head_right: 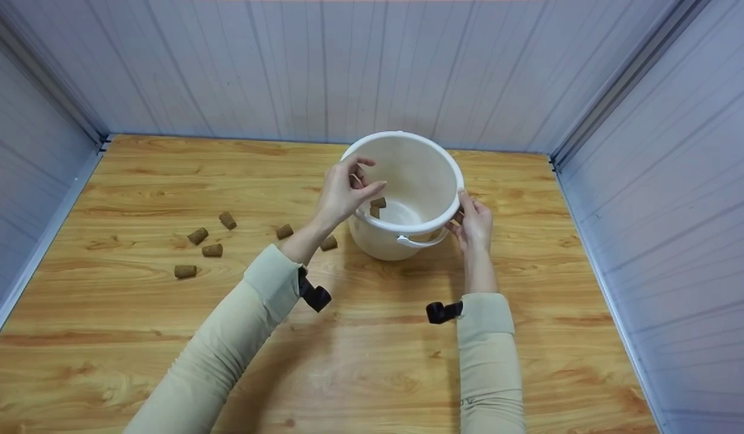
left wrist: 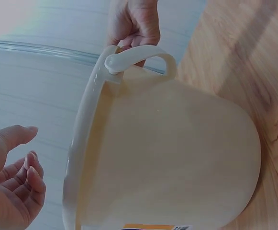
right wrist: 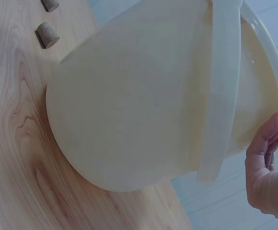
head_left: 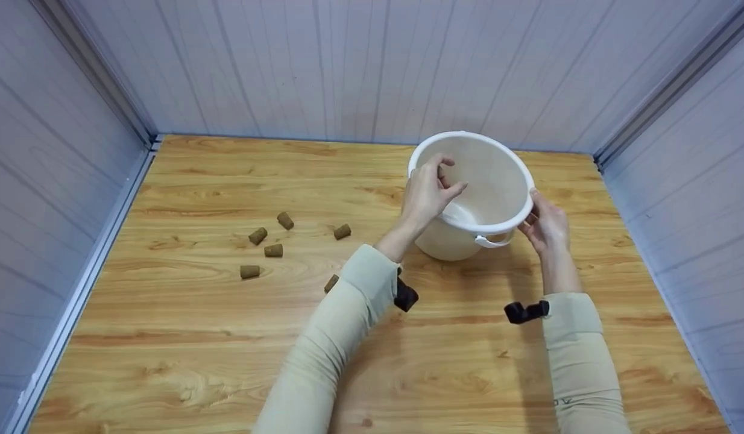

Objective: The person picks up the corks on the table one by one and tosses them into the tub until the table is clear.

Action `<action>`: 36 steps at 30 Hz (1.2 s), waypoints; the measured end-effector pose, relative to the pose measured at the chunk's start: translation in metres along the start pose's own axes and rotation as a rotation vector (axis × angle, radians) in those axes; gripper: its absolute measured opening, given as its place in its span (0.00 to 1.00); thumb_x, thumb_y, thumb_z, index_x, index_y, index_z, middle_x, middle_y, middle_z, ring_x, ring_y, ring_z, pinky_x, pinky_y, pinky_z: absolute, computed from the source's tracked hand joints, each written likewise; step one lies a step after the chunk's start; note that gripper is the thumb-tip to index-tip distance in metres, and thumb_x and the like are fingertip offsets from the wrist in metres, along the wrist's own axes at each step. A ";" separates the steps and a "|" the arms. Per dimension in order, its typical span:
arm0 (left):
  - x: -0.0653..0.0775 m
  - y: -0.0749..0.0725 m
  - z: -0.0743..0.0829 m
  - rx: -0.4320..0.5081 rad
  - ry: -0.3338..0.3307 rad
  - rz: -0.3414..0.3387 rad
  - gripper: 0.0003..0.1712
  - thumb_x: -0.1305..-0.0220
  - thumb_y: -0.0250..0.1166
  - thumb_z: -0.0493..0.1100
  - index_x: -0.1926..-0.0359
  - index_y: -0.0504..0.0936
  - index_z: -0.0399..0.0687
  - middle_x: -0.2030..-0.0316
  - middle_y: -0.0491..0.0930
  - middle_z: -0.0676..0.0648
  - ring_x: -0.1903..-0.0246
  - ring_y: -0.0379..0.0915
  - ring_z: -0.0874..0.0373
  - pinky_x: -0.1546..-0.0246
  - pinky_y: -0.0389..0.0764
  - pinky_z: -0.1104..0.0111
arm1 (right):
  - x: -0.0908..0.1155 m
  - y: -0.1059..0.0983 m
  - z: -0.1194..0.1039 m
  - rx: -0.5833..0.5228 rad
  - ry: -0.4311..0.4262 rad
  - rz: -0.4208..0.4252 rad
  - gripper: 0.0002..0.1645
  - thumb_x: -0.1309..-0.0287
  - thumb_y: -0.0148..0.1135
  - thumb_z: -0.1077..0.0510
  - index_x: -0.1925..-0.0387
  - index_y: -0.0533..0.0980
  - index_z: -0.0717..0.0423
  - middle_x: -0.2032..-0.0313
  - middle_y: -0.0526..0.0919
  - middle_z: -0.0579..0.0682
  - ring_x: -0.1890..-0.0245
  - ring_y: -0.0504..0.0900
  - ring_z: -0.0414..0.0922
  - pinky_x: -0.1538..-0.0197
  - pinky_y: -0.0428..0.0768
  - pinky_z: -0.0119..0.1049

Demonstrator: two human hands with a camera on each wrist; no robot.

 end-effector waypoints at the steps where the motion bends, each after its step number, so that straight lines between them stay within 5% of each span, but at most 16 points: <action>1: 0.001 -0.001 0.000 0.009 0.004 0.003 0.20 0.50 0.68 0.41 0.56 0.75 0.40 0.79 0.74 0.48 0.79 0.68 0.64 0.78 0.67 0.78 | 0.000 0.000 0.000 0.001 0.000 0.001 0.11 0.48 0.61 0.58 0.67 0.74 0.63 0.75 0.78 0.53 0.77 0.79 0.44 0.72 0.77 0.35; 18: 0.024 -0.021 -0.008 0.121 0.036 0.021 0.18 0.50 0.67 0.38 0.58 0.75 0.37 0.80 0.72 0.49 0.80 0.69 0.60 0.78 0.70 0.78 | 0.000 -0.002 -0.002 -0.014 -0.006 0.007 0.12 0.48 0.61 0.58 0.66 0.74 0.64 0.74 0.79 0.54 0.77 0.80 0.45 0.74 0.78 0.35; 36: 0.055 -0.046 -0.041 0.155 0.062 0.074 0.16 0.51 0.67 0.37 0.60 0.75 0.37 0.80 0.72 0.49 0.82 0.67 0.62 0.80 0.69 0.76 | 0.001 0.002 -0.001 -0.012 0.008 -0.012 0.09 0.47 0.61 0.58 0.69 0.76 0.63 0.75 0.79 0.54 0.76 0.80 0.45 0.72 0.78 0.36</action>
Point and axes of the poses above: each hand's wrist, its own x-axis away from the middle knuckle, its own y-axis out of the palm, z = x × y, the point moved 1 cm from there along -x, towards the middle knuckle
